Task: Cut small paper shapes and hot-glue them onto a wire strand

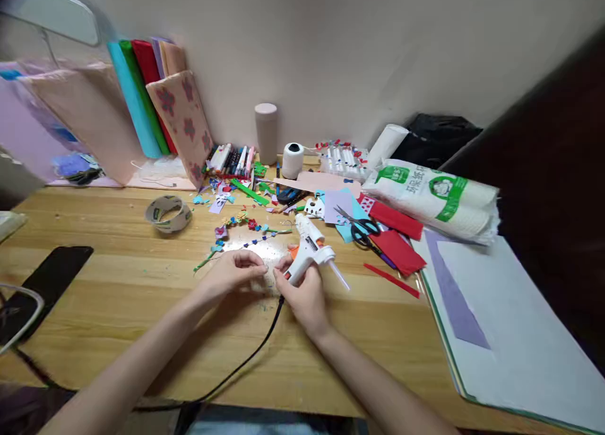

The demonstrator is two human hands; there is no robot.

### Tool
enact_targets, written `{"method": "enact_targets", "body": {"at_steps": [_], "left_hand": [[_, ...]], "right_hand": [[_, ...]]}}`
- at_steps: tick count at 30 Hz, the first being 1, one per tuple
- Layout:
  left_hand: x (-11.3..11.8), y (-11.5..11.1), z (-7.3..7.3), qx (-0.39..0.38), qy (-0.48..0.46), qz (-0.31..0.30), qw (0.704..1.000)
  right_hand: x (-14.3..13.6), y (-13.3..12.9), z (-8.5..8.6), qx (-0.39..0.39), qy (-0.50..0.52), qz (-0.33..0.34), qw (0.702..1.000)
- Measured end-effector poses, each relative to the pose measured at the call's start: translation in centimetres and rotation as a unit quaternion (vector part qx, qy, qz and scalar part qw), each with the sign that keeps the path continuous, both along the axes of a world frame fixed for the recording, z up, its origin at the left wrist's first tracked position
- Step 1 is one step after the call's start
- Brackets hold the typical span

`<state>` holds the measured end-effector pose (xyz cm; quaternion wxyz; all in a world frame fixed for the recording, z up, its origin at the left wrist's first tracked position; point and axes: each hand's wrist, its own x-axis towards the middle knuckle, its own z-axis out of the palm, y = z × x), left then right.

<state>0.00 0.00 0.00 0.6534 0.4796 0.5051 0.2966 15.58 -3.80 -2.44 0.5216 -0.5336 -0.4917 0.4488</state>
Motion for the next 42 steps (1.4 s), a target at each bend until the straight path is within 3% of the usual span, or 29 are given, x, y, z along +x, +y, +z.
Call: {"method": "enact_targets", "body": {"at_steps": [5,14,24,30,34,42], "left_hand": [[-0.7,-0.9,-1.5,-0.014,-0.044,-0.017,0.999],[-0.2,-1.3,-0.5,0.047,-0.032,0.027,0.998],[-0.3,-1.7,-0.8,0.187,0.075,0.028,0.979],[-1.7,-0.5,-0.6,0.137,0.067,0.175,0.973],[-2.9,0.1,-0.5,0.114,0.058,0.252,0.959],[-3.2,0.1,-0.3,0.123,0.057,0.27,0.953]], "right_hand": [[-1.0,-0.5,0.4,0.01,0.014,0.044,0.999],[-0.7,0.1,0.1,0.022,-0.001,0.037,0.999],[-0.7,0.2,0.0,0.006,-0.012,0.044,0.999],[-0.4,-0.2,0.1,-0.031,-0.005,0.02,0.999],[-0.4,-0.9,0.0,-0.033,-0.024,0.057,0.998],[-0.2,-1.8,-0.8,-0.037,-0.057,0.123,0.99]]}}
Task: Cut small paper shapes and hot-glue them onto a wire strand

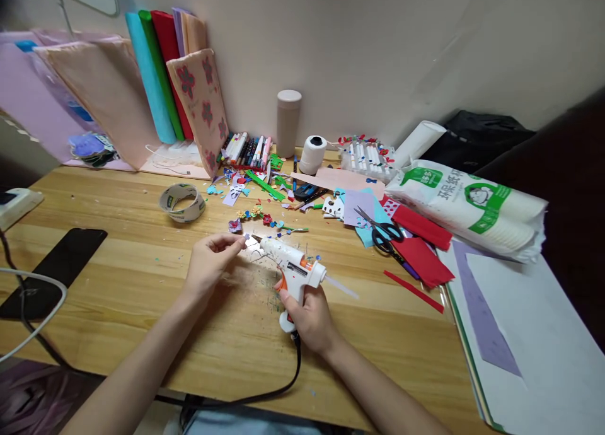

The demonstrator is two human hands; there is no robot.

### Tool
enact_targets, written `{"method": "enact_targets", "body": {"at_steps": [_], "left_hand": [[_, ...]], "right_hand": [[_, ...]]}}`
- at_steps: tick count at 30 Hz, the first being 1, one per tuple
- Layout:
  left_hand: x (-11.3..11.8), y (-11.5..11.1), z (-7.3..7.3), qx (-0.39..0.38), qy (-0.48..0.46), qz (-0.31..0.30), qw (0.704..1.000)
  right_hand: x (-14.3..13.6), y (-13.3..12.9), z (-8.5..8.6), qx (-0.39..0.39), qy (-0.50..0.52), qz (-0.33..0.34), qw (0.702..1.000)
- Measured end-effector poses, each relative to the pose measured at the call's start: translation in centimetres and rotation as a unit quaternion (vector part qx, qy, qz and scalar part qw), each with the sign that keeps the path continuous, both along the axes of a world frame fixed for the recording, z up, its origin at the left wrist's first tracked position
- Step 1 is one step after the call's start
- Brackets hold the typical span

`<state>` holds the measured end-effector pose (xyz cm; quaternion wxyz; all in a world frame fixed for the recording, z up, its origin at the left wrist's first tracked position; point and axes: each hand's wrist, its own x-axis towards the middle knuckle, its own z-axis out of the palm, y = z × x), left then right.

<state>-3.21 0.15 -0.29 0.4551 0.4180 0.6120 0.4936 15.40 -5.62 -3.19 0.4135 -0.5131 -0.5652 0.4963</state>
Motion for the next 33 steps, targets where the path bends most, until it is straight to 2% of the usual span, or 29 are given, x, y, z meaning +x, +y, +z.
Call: {"method": "enact_targets", "body": {"at_steps": [14,25,33], "left_hand": [[-0.12,-0.1,-0.16,0.012,0.008,-0.02,1.0],[-0.12,-0.26,0.26,0.003,0.016,-0.029,0.999],[-0.1,-0.54,0.2,0.034,0.059,-0.019,0.998]], "right_hand": [[0.18,0.08,0.27,0.025,-0.011,0.031,0.999],[0.04,0.14,0.5,0.028,-0.014,0.023,0.999],[0.03,0.3,0.77,0.033,-0.03,0.018,0.999]]}}
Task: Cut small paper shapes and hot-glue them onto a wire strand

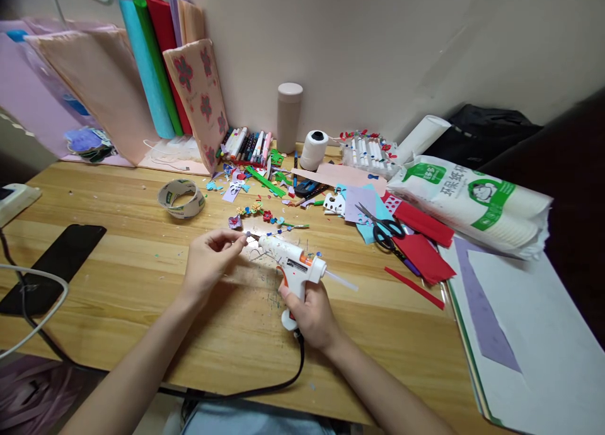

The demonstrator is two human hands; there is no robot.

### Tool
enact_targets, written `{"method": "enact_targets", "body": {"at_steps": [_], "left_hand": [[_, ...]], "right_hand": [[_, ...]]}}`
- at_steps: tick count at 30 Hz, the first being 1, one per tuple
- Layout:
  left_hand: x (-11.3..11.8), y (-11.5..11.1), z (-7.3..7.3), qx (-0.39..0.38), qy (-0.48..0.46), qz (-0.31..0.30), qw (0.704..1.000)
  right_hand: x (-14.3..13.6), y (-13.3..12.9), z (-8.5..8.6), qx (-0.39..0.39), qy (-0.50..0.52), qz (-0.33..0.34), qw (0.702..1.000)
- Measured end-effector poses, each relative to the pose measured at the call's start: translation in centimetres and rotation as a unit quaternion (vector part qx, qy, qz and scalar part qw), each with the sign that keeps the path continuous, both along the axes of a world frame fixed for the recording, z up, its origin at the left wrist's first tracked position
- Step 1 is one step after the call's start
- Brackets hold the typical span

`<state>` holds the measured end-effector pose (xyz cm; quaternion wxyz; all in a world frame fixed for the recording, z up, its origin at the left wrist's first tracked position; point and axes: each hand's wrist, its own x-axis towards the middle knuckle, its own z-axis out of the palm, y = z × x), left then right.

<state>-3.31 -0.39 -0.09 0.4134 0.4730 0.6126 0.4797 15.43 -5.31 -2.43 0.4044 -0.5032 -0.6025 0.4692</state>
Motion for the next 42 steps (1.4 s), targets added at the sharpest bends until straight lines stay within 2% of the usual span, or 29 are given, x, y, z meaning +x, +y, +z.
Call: {"method": "enact_targets", "body": {"at_steps": [8,12,15,18,22,24,29,33,36,39,42], "left_hand": [[0.0,-0.3,0.4,0.058,0.026,0.004,0.998],[-0.9,-1.6,1.5,0.052,0.005,0.014,0.999],[-2.3,-3.0,2.7,0.054,-0.006,0.048,0.997],[-4.2,-4.3,3.8,0.061,-0.013,0.094,0.994],[-6.3,-5.2,4.8,0.076,-0.029,0.121,0.989],[-7.0,-5.3,5.0,0.073,-0.039,0.116,0.99],[-7.4,-5.3,4.8,0.035,-0.087,0.079,0.992],[-6.6,-5.3,4.5,-0.003,-0.129,0.028,0.991],[-5.7,-4.9,4.4,-0.028,-0.178,0.001,0.984],[-4.9,-4.2,4.6,-0.052,-0.225,-0.033,0.973],[-4.1,-3.7,5.0,-0.089,-0.276,-0.09,0.953]], "right_hand": [[-0.1,0.1,-0.1,-0.018,-0.001,0.01,1.0],[-0.9,0.9,0.9,-0.032,0.037,0.028,0.998],[-2.9,2.6,2.4,-0.056,0.094,0.101,0.989],[-6.6,4.9,3.1,-0.046,0.119,0.171,0.977],[-12.6,8.2,1.5,-0.017,0.121,0.168,0.978],[-15.0,9.3,0.3,-0.016,0.088,0.138,0.986],[-17.7,10.4,-1.9,-0.021,0.004,0.091,0.996],[-18.2,10.7,-2.7,-0.034,-0.011,0.091,0.995],[-17.5,10.9,-2.3,-0.035,-0.026,0.124,0.991],[-14.6,10.8,-0.2,-0.021,-0.052,0.155,0.986],[-9.8,10.1,3.6,0.027,-0.071,0.133,0.988]]}}
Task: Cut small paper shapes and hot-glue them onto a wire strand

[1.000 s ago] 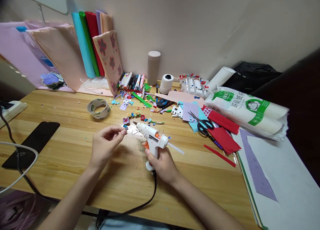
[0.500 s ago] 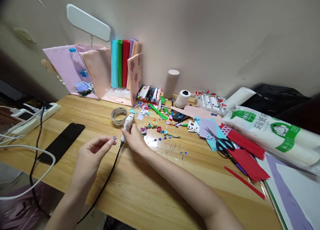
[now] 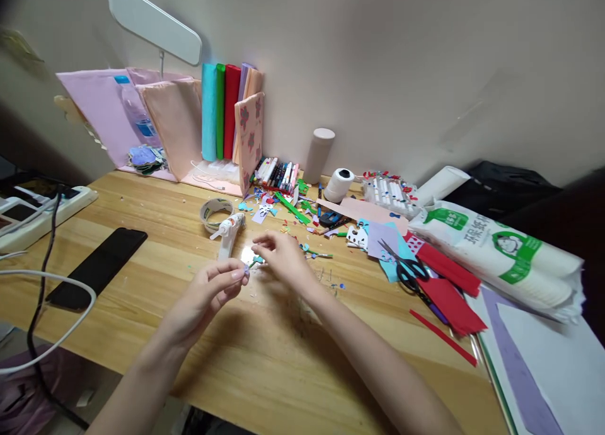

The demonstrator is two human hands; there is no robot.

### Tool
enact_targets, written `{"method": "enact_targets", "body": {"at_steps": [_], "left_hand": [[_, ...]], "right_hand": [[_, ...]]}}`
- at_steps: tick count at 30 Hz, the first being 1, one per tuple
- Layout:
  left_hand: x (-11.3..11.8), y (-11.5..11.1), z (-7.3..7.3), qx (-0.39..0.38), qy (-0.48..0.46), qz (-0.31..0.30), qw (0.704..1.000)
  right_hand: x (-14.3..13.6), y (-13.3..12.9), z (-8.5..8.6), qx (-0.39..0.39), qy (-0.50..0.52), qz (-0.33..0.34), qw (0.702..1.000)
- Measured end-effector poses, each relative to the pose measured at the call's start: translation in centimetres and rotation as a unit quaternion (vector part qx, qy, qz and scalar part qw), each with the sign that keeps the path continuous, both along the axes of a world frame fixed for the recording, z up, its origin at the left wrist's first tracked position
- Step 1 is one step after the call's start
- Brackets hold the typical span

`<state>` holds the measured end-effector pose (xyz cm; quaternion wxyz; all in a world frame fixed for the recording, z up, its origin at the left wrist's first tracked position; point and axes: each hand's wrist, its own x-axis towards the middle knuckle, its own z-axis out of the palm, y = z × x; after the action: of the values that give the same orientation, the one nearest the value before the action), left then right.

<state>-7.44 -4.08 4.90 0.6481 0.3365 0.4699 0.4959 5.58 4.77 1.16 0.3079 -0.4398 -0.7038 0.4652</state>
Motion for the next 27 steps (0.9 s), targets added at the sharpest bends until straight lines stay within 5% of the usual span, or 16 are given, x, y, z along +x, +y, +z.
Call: {"method": "enact_targets", "body": {"at_steps": [4,7,15,27], "left_hand": [[1.3,0.6,0.7,-0.038,-0.061,-0.111,0.991],[2.4,1.2,0.9,-0.065,-0.107,-0.19,0.974],[4.5,2.7,0.1,-0.106,-0.169,-0.319,0.927],[4.7,3.3,-1.5,-0.125,-0.195,-0.355,0.906]], "right_hand": [[6.0,-1.6,4.6,0.146,0.071,0.076,0.984],[8.7,-2.5,6.0,0.25,0.087,0.144,0.953],[10.3,-2.9,6.5,0.363,0.063,0.174,0.913],[10.4,-2.8,6.5,0.385,0.03,0.195,0.901]]}}
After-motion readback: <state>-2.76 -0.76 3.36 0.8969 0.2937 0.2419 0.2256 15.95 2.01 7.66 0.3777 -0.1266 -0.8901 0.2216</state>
